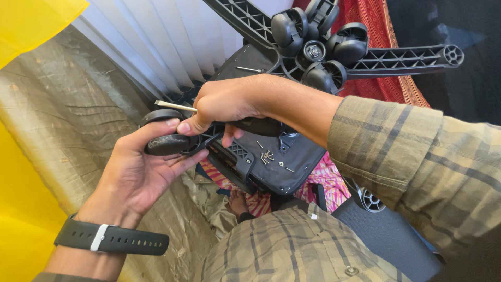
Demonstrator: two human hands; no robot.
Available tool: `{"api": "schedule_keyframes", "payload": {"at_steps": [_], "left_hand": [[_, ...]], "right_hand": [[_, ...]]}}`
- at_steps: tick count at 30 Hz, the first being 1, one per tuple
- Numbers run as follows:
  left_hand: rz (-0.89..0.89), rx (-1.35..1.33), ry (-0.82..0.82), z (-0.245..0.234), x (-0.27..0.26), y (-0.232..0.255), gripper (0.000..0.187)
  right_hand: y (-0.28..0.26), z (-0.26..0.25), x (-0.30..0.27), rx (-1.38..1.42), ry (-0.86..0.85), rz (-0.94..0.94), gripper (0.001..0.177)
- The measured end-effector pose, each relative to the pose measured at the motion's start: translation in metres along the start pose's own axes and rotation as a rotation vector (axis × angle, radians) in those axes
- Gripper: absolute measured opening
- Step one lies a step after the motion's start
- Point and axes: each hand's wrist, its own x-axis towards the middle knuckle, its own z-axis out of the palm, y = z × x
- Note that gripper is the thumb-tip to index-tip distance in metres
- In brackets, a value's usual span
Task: The person uses a flathead screwdriver to pry and remove caster wheels from the base of an office chair. They work on multiple wheels, detaching each one from the chair base and setting them aside.
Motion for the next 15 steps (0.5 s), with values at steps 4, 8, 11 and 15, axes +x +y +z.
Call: {"api": "schedule_keyframes", "payload": {"at_steps": [4, 8, 11, 15], "left_hand": [[-0.006, 0.013, 0.017, 0.001, 0.0, 0.001, 0.034], [-0.014, 0.023, 0.005, 0.002, 0.0, 0.002, 0.033], [-0.026, 0.059, -0.001, -0.002, 0.002, 0.008, 0.031], [-0.073, 0.095, -0.045, -0.014, 0.009, 0.02, 0.031]], "right_hand": [[0.001, 0.003, -0.003, 0.007, 0.031, -0.001, 0.06], [0.002, 0.006, -0.006, 0.009, 0.046, -0.011, 0.059], [0.002, 0.009, -0.006, 0.017, 0.057, -0.029, 0.062], [0.009, 0.015, -0.009, -0.012, 0.119, -0.086, 0.071]]}}
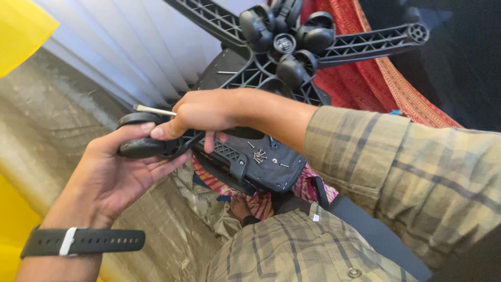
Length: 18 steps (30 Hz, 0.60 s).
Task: The person uses a flathead screwdriver to pry and remove caster wheels from the base of an office chair. They work on multiple wheels, detaching each one from the chair base and setting them aside.
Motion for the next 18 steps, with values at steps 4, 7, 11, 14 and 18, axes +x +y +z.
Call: {"api": "schedule_keyframes", "payload": {"at_steps": [4, 7, 11, 14, 18], "left_hand": [[-0.051, 0.105, -0.1, -0.004, 0.009, 0.016, 0.036], [-0.099, 0.257, -0.071, -0.007, 0.015, 0.029, 0.039], [-0.155, 0.339, -0.105, -0.011, 0.018, 0.033, 0.041], [-0.2, 0.48, -0.029, -0.011, 0.019, 0.042, 0.043], [-0.211, 0.597, 0.05, -0.007, 0.018, 0.046, 0.044]], "right_hand": [[0.003, 0.011, -0.004, 0.03, 0.083, -0.02, 0.077], [0.002, 0.02, -0.007, 0.064, 0.141, -0.052, 0.076], [0.001, 0.028, -0.012, 0.083, 0.22, -0.141, 0.066], [-0.003, 0.031, -0.014, 0.073, 0.279, -0.195, 0.055], [-0.008, 0.033, -0.014, 0.093, 0.289, -0.158, 0.045]]}}
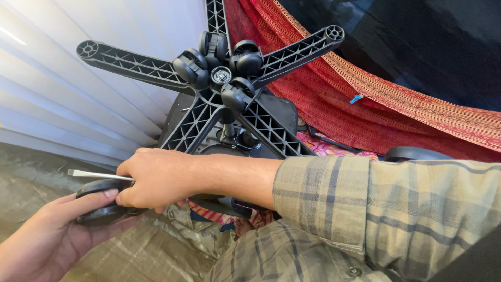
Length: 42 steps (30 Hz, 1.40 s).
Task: The person uses a flathead screwdriver to pry and remove caster wheels from the base of an office chair. They work on multiple wheels, detaching each one from the chair base and setting them aside.
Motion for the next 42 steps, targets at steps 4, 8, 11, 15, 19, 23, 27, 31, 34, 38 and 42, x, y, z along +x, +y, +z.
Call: {"api": "schedule_keyframes", "payload": {"at_steps": [4, 8, 11, 15, 19, 23, 27, 31, 34, 38, 42], "left_hand": [[-0.031, 0.089, 0.108, 0.011, -0.005, 0.008, 0.041], [-0.156, 0.209, 0.287, 0.017, -0.011, 0.014, 0.041], [-0.079, 0.16, 0.228, 0.01, -0.011, 0.008, 0.037], [0.036, 0.049, 0.099, -0.009, -0.004, -0.011, 0.035], [0.106, 0.0, 0.046, -0.019, 0.001, -0.026, 0.033], [0.139, -0.012, 0.094, -0.014, 0.0, -0.029, 0.031], [0.145, 0.012, 0.133, -0.003, -0.005, -0.026, 0.033], [0.2, -0.036, 0.062, 0.01, -0.017, -0.025, 0.036], [0.217, -0.129, 0.056, 0.017, -0.032, -0.026, 0.045], [0.128, -0.321, 0.242, 0.024, -0.043, -0.032, 0.072], [0.321, -0.319, 0.165, 0.025, -0.032, -0.048, 0.037]], "right_hand": [[-0.002, 0.002, -0.001, 0.06, -0.065, 0.116, 0.044], [0.0, 0.004, -0.002, 0.136, -0.069, 0.119, 0.046], [0.002, 0.004, -0.001, 0.148, -0.069, 0.133, 0.047], [0.006, 0.004, 0.0, 0.207, -0.085, 0.13, 0.05], [0.009, 0.009, 0.001, 0.263, -0.079, 0.074, 0.052], [0.012, 0.01, 0.002, 0.258, -0.049, 0.102, 0.051], [0.012, 0.009, 0.005, 0.263, -0.076, 0.063, 0.049], [0.012, 0.007, 0.005, 0.291, -0.096, 0.062, 0.047], [0.017, 0.003, 0.003, 0.376, -0.116, 0.078, 0.044], [0.022, -0.002, 0.002, 0.554, -0.148, 0.116, 0.039], [0.019, -0.002, 0.005, 0.768, -0.166, 0.194, 0.037]]}}
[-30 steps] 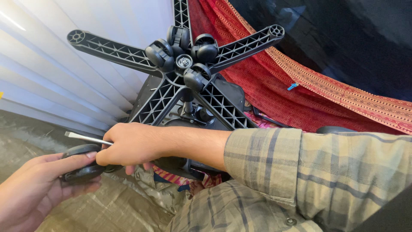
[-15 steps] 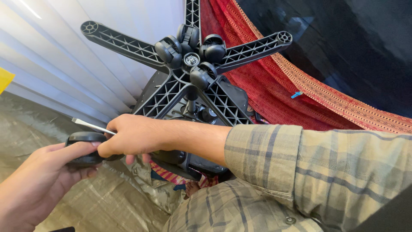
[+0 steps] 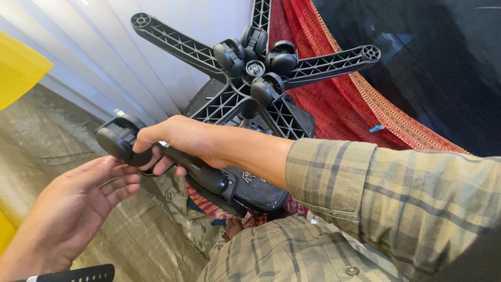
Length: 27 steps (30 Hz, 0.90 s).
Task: The person uses a flathead screwdriver to pry and remove caster wheels from the base of an office chair. They work on multiple wheels, detaching each one from the chair base and setting them aside.
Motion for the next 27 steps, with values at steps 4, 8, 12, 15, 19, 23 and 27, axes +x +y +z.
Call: {"api": "schedule_keyframes", "payload": {"at_steps": [4, 8, 12, 15, 19, 23, 27], "left_hand": [[0.109, -0.029, -0.024, -0.01, 0.005, -0.016, 0.025], [0.156, -0.084, -0.061, -0.013, 0.006, -0.023, 0.02], [0.144, -0.132, -0.153, -0.003, 0.006, -0.026, 0.023], [0.147, -0.108, -0.184, 0.004, 0.007, -0.028, 0.027], [0.16, -0.144, -0.273, 0.008, 0.011, -0.032, 0.038], [0.133, -0.015, -0.094, 0.01, 0.006, -0.034, 0.04], [0.092, 0.027, 0.024, 0.018, -0.004, -0.03, 0.033]], "right_hand": [[0.0, 0.0, -0.002, 0.05, -0.089, -0.027, 0.039], [0.002, -0.001, -0.005, 0.151, -0.186, -0.065, 0.038], [0.003, -0.008, -0.011, 0.205, -0.257, -0.133, 0.038], [0.001, -0.013, -0.017, 0.166, -0.268, -0.136, 0.04], [0.0, -0.015, -0.021, 0.122, -0.248, -0.089, 0.04], [0.003, -0.015, -0.026, 0.036, -0.25, -0.125, 0.039], [0.005, -0.009, -0.025, -0.017, -0.166, -0.155, 0.04]]}}
